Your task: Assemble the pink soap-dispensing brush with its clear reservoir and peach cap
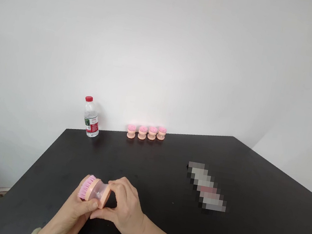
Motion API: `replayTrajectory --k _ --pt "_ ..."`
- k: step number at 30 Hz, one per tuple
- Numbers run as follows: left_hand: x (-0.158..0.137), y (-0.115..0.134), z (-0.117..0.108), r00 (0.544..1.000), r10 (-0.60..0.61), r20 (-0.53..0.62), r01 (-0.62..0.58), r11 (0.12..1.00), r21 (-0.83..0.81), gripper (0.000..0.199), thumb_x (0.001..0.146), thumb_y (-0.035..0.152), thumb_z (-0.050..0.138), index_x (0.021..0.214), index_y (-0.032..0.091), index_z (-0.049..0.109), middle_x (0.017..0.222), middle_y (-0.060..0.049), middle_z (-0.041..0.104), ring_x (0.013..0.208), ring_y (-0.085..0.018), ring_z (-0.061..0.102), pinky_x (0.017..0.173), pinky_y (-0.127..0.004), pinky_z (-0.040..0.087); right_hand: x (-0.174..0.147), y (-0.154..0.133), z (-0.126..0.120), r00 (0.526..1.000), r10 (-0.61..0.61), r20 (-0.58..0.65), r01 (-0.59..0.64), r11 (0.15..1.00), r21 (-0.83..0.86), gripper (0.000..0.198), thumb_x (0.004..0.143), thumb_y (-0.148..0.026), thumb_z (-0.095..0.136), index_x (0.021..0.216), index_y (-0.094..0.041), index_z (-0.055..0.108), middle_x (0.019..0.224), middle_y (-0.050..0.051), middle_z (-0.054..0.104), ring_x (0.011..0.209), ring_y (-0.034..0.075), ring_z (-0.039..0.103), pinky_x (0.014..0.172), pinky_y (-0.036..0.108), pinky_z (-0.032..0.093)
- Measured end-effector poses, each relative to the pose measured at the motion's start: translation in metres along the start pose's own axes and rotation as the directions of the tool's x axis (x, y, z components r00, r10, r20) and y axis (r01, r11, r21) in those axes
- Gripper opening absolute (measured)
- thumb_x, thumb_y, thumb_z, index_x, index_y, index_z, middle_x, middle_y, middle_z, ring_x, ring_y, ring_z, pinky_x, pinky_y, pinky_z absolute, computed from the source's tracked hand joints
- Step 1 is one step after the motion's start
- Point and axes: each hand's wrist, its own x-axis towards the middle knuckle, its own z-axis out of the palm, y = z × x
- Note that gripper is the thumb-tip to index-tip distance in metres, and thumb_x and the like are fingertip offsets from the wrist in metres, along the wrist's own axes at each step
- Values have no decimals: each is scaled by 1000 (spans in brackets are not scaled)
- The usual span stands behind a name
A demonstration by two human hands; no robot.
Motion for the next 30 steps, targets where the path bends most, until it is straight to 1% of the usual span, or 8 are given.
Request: replayTrajectory --k 6,12,15,20,23,26,28,30 --pt "0 2 3 999 -14 35 13 1000 12 55 60 39 92 87 23 47 81 3 55 79 -15 49 73 -27 44 -5 4 3 902 405 149 -429 878 212 62 62 -76 78 70 -19 55 60 -1 59 50 13 55 47 24 44" --pt "1 -1 2 999 39 -21 -38 999 35 55 59 39 92 91 23 50 82 3 56 80 -14 51 74 -26 44 -2 9 6 594 695 405 -802 473 365 61 42 -52 96 68 -18 53 58 -2 63 49 13 58 46 22 45" --pt "3 -1 0 996 90 -21 -88 991 101 54 58 38 92 90 24 51 79 4 57 74 -14 52 69 -25 45 0 8 9 429 712 556 -873 170 456 66 40 -53 97 73 -16 53 58 0 67 48 15 63 47 25 52" --pt "8 4 -12 959 277 56 -274 861 428 55 55 35 92 98 25 60 103 -4 70 90 -23 63 78 -32 50 -6 16 18 308 547 779 -858 -195 476 78 61 -88 64 70 -11 56 53 5 62 43 14 61 39 25 53" --pt "11 6 -19 940 327 92 -323 775 543 51 57 36 91 99 25 63 104 -4 72 90 -24 65 79 -31 51 -10 24 21 221 464 858 -881 -282 379 82 68 -90 56 64 -8 58 51 6 60 42 15 61 36 24 53" --pt "11 6 -18 958 268 105 -283 813 508 52 58 36 91 100 25 62 105 -5 72 86 -24 66 77 -31 52 -9 24 21 81 413 907 -929 -298 219 95 78 -94 27 62 -7 61 51 9 60 36 14 58 30 24 50" --pt "10 6 -14 975 211 70 -221 877 426 55 58 35 91 102 24 59 105 -6 72 86 -23 66 77 -32 53 -8 21 19 103 456 884 -942 -240 233 99 76 -95 21 63 -6 62 51 9 61 36 14 58 29 23 49" --pt "10 6 -9 987 162 15 -158 931 330 59 57 35 91 103 24 56 104 -6 72 86 -23 66 77 -32 53 -7 17 18 215 553 805 -934 -123 335 99 72 -97 28 62 -6 62 54 10 61 39 13 59 32 21 50"
